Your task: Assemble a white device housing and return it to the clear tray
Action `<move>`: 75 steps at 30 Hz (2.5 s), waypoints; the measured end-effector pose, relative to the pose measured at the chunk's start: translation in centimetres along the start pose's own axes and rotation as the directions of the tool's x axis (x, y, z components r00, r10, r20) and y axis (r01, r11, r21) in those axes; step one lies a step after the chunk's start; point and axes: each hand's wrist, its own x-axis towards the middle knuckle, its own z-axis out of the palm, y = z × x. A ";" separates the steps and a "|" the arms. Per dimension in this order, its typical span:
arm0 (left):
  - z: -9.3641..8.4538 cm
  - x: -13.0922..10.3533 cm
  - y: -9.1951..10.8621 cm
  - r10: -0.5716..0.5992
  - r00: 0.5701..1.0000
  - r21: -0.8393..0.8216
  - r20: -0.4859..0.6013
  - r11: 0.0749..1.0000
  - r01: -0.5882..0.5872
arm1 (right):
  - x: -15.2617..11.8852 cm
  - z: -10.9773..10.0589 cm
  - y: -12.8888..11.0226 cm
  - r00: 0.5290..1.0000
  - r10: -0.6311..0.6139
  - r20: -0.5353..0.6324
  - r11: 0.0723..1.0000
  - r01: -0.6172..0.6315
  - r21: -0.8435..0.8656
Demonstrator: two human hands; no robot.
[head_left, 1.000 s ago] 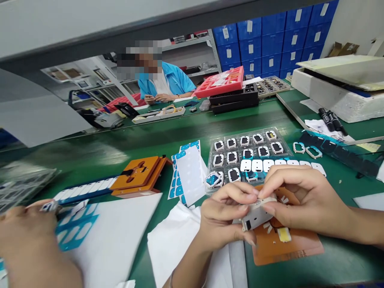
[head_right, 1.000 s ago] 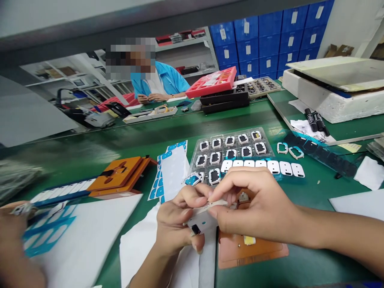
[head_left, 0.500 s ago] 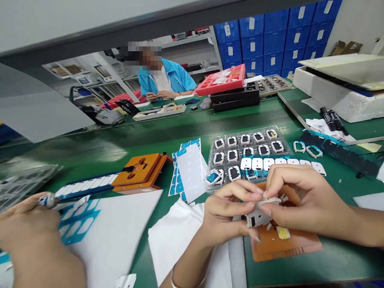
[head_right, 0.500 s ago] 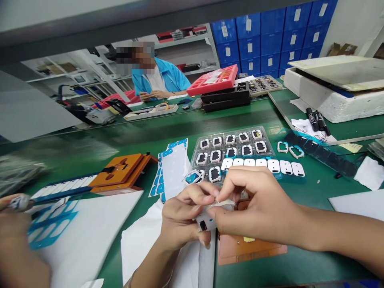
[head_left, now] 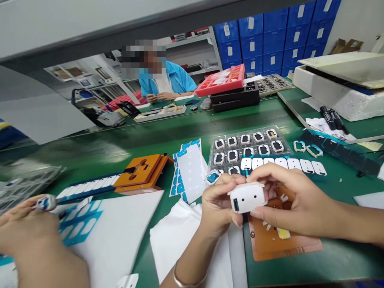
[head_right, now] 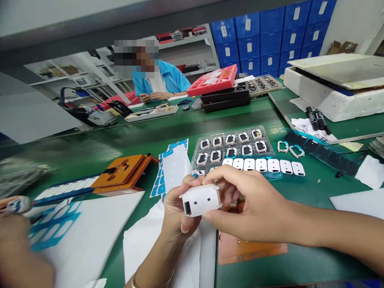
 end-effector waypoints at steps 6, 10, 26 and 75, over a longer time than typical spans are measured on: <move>-0.2 -0.1 0.0 0.009 1.000 0.014 0.030 1.000 -0.010 | -0.2 -0.4 -0.3 0.998 0.038 0.048 0.995 -0.042 0.086; -0.3 -0.1 -0.2 0.038 0.998 -0.006 0.052 0.999 -0.037 | -0.3 -0.6 -0.4 0.998 0.040 0.047 0.991 -0.046 0.128; -0.2 0.0 0.6 0.107 0.968 -0.026 0.228 0.994 -0.104 | -0.8 -0.1 0.6 0.971 -0.214 -0.102 0.977 0.212 -0.035; -0.3 0.1 0.8 0.098 0.950 -0.039 0.296 0.995 -0.090 | -0.6 0.1 -0.1 0.979 -0.148 -0.143 0.989 0.151 0.009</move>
